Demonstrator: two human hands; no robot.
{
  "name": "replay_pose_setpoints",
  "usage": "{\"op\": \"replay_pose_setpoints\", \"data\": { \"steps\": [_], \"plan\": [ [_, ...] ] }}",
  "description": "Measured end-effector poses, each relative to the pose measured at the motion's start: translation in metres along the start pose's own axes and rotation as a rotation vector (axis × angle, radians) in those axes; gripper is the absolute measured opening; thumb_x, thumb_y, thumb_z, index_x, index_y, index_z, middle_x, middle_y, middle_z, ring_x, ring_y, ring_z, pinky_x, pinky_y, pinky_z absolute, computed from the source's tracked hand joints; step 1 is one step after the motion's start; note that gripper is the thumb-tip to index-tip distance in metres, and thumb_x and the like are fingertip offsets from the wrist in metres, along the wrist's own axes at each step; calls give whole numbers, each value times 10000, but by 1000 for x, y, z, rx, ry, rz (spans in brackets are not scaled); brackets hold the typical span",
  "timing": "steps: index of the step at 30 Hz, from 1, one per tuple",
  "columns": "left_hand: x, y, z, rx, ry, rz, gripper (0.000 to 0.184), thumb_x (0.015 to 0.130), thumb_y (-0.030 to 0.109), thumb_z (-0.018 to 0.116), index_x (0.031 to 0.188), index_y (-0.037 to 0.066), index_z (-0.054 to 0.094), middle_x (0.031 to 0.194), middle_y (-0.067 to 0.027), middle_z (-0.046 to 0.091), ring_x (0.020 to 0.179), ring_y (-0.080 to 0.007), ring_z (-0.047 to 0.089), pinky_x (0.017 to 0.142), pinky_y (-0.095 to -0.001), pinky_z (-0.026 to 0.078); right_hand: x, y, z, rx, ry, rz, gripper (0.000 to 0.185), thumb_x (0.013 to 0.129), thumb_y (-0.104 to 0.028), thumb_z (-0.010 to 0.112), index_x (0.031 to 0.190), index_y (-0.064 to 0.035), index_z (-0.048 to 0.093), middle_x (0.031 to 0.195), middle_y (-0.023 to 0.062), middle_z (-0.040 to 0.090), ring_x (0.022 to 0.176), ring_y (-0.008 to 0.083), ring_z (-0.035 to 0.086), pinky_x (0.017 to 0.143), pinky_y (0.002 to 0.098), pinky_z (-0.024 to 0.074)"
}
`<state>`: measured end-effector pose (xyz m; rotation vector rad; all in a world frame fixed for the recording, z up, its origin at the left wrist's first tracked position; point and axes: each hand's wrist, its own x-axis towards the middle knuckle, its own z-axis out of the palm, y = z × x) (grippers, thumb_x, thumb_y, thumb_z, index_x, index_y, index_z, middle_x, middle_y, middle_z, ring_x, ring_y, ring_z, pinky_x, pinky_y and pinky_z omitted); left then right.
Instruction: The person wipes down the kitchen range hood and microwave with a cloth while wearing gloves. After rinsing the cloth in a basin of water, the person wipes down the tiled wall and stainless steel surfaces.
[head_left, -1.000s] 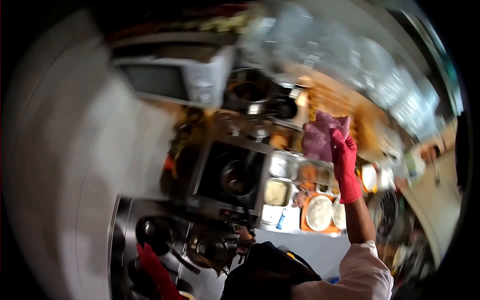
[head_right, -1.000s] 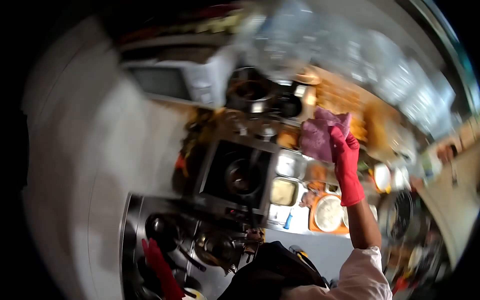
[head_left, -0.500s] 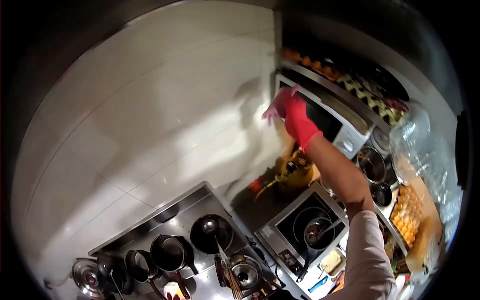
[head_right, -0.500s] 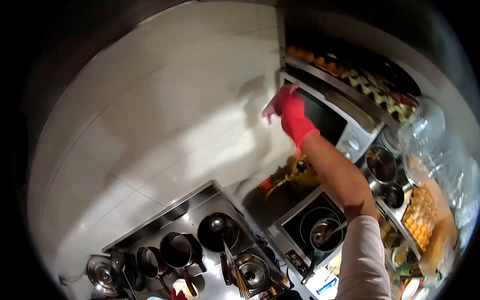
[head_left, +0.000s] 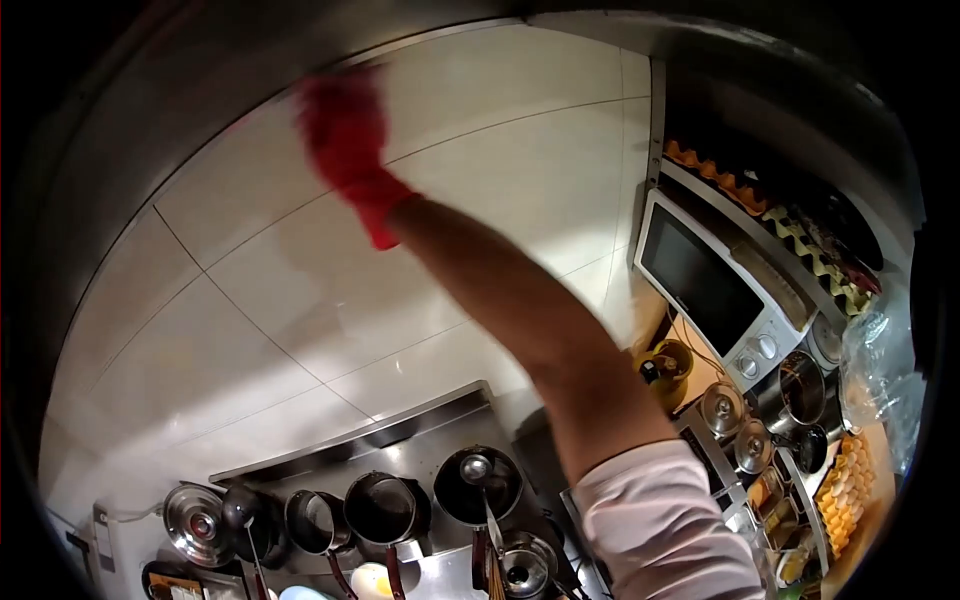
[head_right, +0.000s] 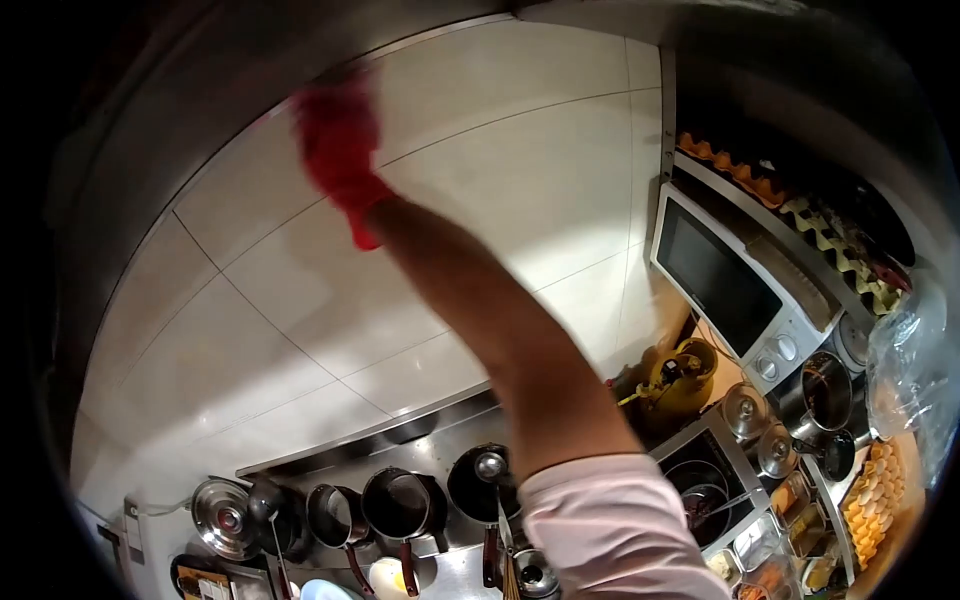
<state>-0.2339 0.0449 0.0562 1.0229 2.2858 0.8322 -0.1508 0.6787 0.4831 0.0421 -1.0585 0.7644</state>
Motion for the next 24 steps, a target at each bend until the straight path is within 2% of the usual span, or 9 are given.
{"op": "replay_pose_setpoints", "data": {
  "steps": [3, 6, 9, 11, 12, 14, 17, 22, 24],
  "plan": [
    [4, 4, -2, 9, 2, -2, 491, 1058, 236, 567, 1478, -3, 481, 1375, -221, 610, 1076, -257, 652, 881, -377, 544, -41, -11, 36, 7, -336, 68, 138, 949, -125, 646, 1070, -76, 691, 1000, 80, 707, 1068, 234, 655, 1034, 356, 489],
    [8, 3, -5, 2, 6, -7, 489, 1058, 238, 567, 1479, 3, 483, 1377, -221, 609, 1086, -255, 649, 888, -374, 542, -1, -12, -14, -289, -566, -321, 194, 948, -84, 605, 1093, -115, 730, 1082, 73, 724, 1115, 235, 648, 1022, 358, 494],
    [10, -5, -12, -20, 27, -20, 487, 1058, 241, 567, 1479, 10, 485, 1379, -221, 608, 1095, -253, 646, 894, -372, 540, 53, -33, -117, -837, -467, -730, 300, 950, -66, 546, 1108, -181, 774, 1177, 59, 731, 1185, 256, 625, 1028, 377, 479],
    [10, -14, -17, -32, 42, -27, 486, 1058, 242, 567, 1480, 15, 486, 1381, -221, 608, 1102, -251, 645, 898, -370, 539, 74, -47, -178, -1227, -181, -633, 334, 994, -113, 519, 1210, -229, 747, 1170, 54, 690, 1158, 293, 587, 1024, 408, 450],
    [8, -20, -20, -39, 46, -33, 485, 1058, 243, 567, 1480, 17, 486, 1381, -221, 607, 1105, -251, 644, 900, -370, 539, 95, -29, -207, -1180, -91, -823, 301, 1026, -161, 521, 1218, -221, 745, 1140, 69, 696, 1138, 289, 594, 1007, 412, 468],
    [5, -31, -24, -55, 58, -50, 484, 1059, 245, 567, 1481, 22, 487, 1383, -221, 607, 1111, -249, 642, 904, -368, 538, 73, -51, -179, -1148, 6, -480, 326, 1075, -339, 511, 1271, -169, 709, 908, 79, 731, 817, 293, 681, 755, 407, 547],
    [-4, -50, -31, -89, 89, -80, 482, 1059, 247, 567, 1482, 29, 489, 1385, -221, 606, 1121, -247, 639, 910, -366, 536, 40, -26, -100, -880, 108, -431, 257, 1063, -297, 548, 1159, -129, 717, 980, 103, 737, 914, 310, 686, 817, 396, 536],
    [-14, -77, -44, -134, 115, -118, 479, 1059, 251, 567, 1483, 40, 492, 1389, -221, 604, 1137, -244, 634, 920, -362, 534, -85, 17, 110, -928, -5, -878, 182, 972, -124, 622, 1116, -90, 729, 1001, 91, 702, 1012, 283, 616, 964, 402, 464],
    [-17, -87, -49, -147, 130, -138, 478, 1059, 253, 567, 1483, 45, 493, 1390, -221, 604, 1143, -243, 633, 924, -360, 533, -129, 26, 197, -299, -305, -577, 180, 933, -82, 638, 1046, -116, 773, 993, 50, 707, 1003, 259, 587, 924, 401, 457]
  ]
}}
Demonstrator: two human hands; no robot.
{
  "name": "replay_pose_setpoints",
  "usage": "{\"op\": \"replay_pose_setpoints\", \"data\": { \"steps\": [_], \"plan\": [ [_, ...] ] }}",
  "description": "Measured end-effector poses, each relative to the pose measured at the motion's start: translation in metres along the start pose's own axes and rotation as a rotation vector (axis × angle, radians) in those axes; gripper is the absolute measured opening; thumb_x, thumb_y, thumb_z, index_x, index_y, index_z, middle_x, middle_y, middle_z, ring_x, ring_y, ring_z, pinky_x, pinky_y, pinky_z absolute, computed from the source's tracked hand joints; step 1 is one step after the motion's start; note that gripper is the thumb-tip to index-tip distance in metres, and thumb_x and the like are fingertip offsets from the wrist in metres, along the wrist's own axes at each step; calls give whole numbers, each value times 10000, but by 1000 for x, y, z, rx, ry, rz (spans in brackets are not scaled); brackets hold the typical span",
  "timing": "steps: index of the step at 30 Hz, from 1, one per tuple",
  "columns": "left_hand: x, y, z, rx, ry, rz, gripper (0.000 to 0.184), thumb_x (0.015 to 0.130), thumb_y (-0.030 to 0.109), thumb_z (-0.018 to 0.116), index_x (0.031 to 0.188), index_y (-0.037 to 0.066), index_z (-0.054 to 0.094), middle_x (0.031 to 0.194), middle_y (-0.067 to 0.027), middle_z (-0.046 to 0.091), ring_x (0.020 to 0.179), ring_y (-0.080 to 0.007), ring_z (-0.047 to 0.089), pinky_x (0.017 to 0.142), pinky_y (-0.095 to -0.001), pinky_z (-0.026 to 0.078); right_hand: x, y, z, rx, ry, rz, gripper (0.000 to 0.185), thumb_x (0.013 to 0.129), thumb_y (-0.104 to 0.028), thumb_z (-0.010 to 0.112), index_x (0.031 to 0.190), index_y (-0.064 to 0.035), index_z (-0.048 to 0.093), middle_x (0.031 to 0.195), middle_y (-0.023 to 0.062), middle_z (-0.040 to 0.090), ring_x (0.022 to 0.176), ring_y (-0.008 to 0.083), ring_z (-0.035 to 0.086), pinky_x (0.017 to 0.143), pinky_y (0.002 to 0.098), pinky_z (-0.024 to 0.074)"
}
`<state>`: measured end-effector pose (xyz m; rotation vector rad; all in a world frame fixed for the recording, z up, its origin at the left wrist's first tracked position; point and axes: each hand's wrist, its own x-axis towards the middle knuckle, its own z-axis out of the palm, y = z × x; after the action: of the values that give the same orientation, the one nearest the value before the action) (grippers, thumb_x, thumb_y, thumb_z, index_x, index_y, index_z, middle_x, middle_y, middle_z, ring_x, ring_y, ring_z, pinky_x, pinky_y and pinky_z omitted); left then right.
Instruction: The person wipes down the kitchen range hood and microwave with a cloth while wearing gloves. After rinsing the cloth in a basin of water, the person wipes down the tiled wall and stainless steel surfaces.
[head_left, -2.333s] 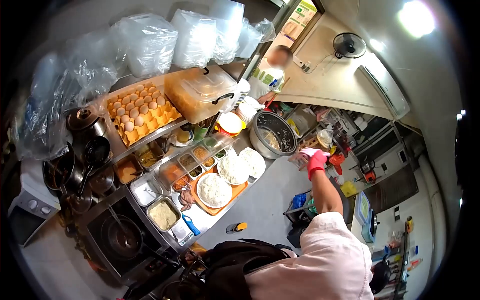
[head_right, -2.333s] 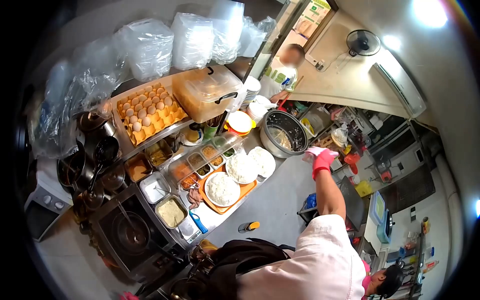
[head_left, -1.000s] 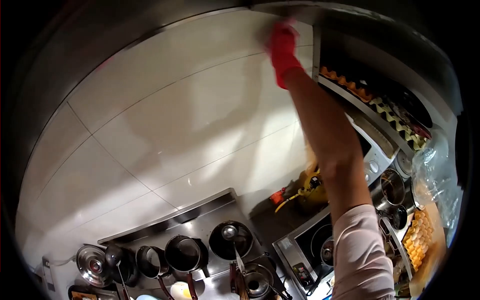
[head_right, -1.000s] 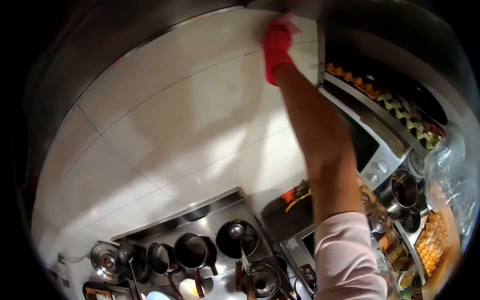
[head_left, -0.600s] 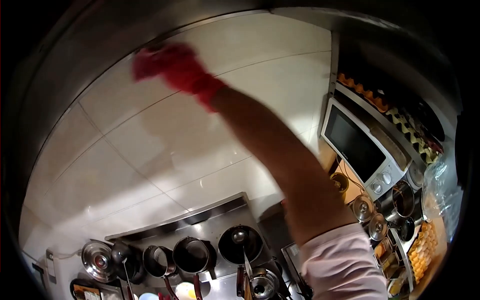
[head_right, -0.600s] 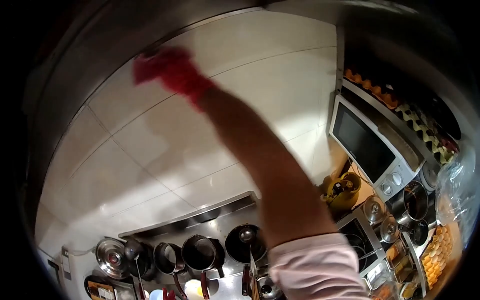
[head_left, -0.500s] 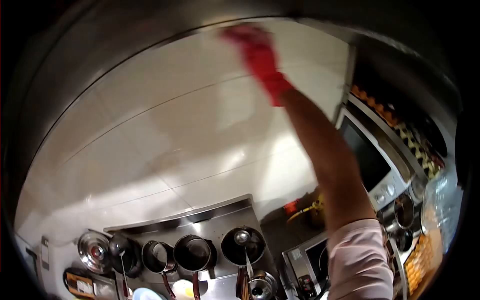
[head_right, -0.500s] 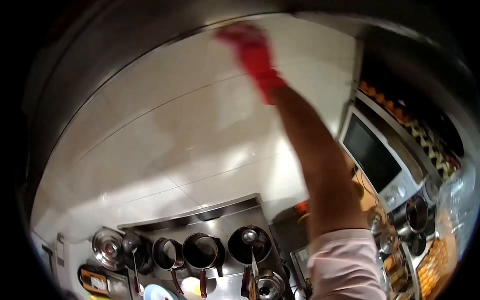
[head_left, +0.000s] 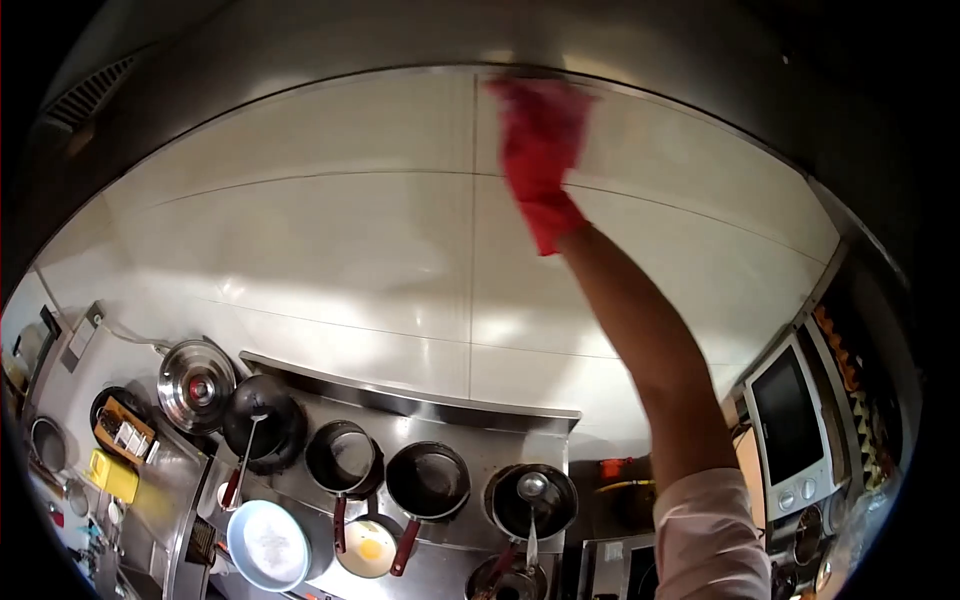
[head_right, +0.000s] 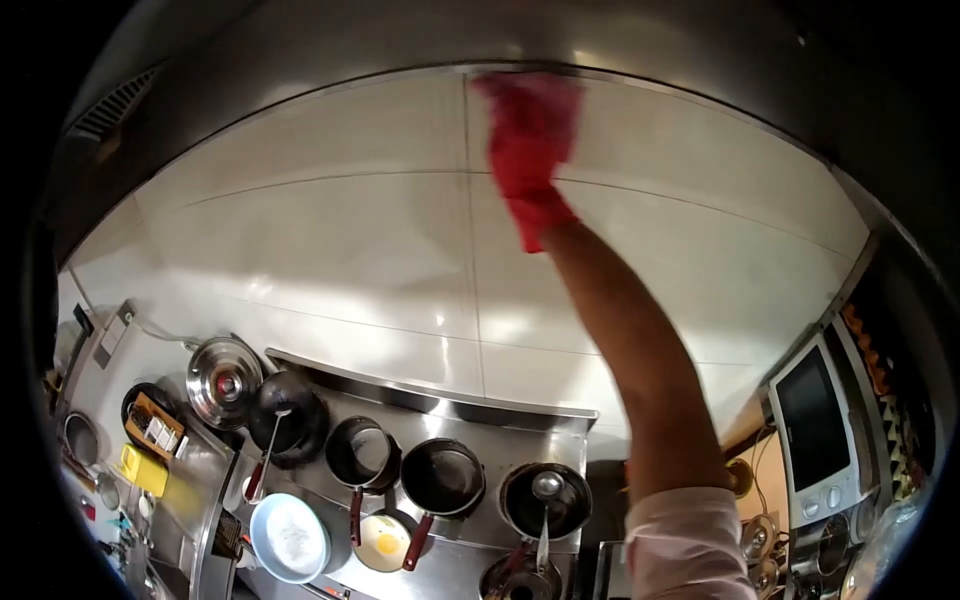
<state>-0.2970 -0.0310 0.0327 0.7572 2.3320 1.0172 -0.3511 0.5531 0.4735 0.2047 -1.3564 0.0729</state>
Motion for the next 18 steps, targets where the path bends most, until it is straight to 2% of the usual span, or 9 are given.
{"op": "replay_pose_setpoints", "data": {
  "steps": [1, 5, 7, 10, 11, 12, 14, 16, 18],
  "plan": [
    [-1, -3, -4, -5, 3, -9, 478, 1059, 254, 567, 1484, 47, 493, 1391, -222, 603, 1146, -242, 632, 926, -360, 532, -7, -16, 49, -2, 32, 113, 149, 922, -97, 661, 1010, -126, 778, 970, 33, 702, 983, 234, 593, 902, 381, 461],
    [-4, -14, -12, -17, 16, -33, 475, 1060, 257, 567, 1485, 56, 495, 1394, -222, 602, 1159, -239, 628, 934, -357, 530, 19, -93, 117, 541, -427, 900, 73, 895, -143, 714, 936, -141, 774, 844, -4, 696, 858, 137, 622, 858, 303, 495],
    [-7, -18, -12, -20, 22, -40, 474, 1060, 258, 566, 1485, 61, 496, 1395, -222, 601, 1166, -238, 626, 938, -355, 529, 18, -92, 144, 711, -434, 971, 60, 896, -126, 697, 904, -83, 739, 852, 4, 739, 863, 119, 671, 898, 284, 518],
    [-7, -22, -13, -29, 32, -36, 473, 1060, 261, 566, 1486, 67, 498, 1397, -222, 601, 1175, -236, 623, 944, -353, 527, 31, -122, 101, 669, -467, 1008, 76, 900, -118, 709, 867, -51, 721, 921, 23, 770, 952, 125, 699, 924, 288, 525],
    [-7, -25, -14, -37, 38, -36, 472, 1060, 262, 566, 1486, 70, 498, 1398, -222, 600, 1178, -235, 622, 946, -352, 527, 18, -88, 98, 604, -518, 735, 58, 921, -92, 686, 902, -50, 722, 984, 37, 783, 983, 142, 712, 938, 296, 526],
    [-8, -29, -15, -45, 44, -39, 472, 1060, 263, 566, 1487, 72, 499, 1399, -222, 600, 1182, -234, 621, 948, -351, 526, -1, -43, 90, 1061, -457, 699, 133, 966, -127, 640, 1008, -53, 742, 1043, 53, 777, 997, 174, 714, 936, 298, 532],
    [-9, -36, -20, -56, 52, -45, 471, 1061, 264, 566, 1487, 77, 500, 1400, -222, 599, 1188, -233, 620, 953, -350, 525, 13, -56, -6, 315, -651, 474, 381, 1043, -244, 539, 1305, 6, 656, 1287, 136, 701, 1221, 300, 642, 1102, 405, 464],
    [-14, -45, -24, -74, 66, -57, 470, 1061, 266, 566, 1488, 81, 501, 1402, -222, 599, 1194, -232, 618, 957, -348, 524, 6, -15, -79, -244, -527, 73, 343, 1056, -227, 527, 1279, 0, 657, 1255, 131, 696, 1175, 286, 643, 1050, 403, 478],
    [-17, -52, -26, -82, 76, -70, 469, 1061, 267, 566, 1488, 86, 502, 1403, -222, 598, 1201, -230, 616, 961, -347, 523, 4, 32, -135, -674, -222, -239, 308, 1069, -209, 515, 1253, -7, 657, 1223, 126, 691, 1129, 273, 644, 998, 401, 492]
  ]
}}
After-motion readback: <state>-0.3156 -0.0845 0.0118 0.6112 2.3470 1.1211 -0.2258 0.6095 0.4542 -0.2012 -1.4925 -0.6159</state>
